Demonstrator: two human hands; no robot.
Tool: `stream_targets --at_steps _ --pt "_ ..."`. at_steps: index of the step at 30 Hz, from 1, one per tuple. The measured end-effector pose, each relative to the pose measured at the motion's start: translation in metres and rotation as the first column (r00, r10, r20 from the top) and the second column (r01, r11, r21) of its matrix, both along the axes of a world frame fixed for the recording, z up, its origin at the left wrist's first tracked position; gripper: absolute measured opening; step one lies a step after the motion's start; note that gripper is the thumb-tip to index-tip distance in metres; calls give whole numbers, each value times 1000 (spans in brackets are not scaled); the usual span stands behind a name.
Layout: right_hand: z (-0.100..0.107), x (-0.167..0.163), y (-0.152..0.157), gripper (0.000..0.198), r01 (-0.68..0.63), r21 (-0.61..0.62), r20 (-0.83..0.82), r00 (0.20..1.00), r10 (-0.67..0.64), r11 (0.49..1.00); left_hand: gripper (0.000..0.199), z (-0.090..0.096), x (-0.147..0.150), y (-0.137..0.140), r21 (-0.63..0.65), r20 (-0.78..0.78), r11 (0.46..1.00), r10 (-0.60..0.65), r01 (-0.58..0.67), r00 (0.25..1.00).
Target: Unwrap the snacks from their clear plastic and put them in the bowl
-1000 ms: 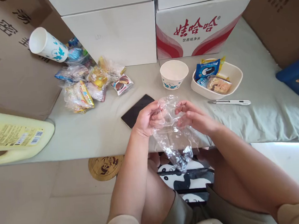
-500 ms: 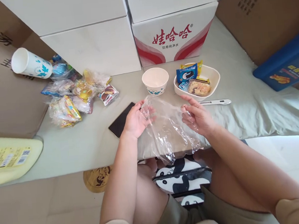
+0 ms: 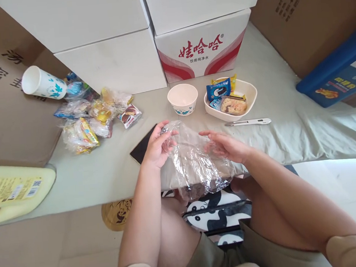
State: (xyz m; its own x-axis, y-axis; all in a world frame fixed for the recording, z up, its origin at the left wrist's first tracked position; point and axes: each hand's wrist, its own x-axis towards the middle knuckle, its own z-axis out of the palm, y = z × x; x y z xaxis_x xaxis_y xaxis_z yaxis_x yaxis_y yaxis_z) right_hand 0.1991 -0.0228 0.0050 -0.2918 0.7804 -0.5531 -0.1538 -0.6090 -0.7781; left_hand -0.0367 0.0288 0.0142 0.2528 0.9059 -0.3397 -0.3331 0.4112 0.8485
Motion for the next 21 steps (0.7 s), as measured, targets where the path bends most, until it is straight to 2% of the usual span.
stream_targets --at_steps 2,7,13,21 --pt "-1 0 0 51 -27 -13 24 999 27 1000 51 1 -1 1 -12 4 1000 20 -20 1000" --pt "-8 0 -1 50 -217 4 -14 976 217 976 36 3 -5 2 -39 7 996 83 -83 996" --pt "-11 1 2 46 18 105 -134 991 -4 994 26 4 -6 2 -57 22 992 117 -115 993" --pt "-5 3 3 41 154 146 -230 966 -118 977 24 5 -3 0 -63 -4 992 113 -113 994"
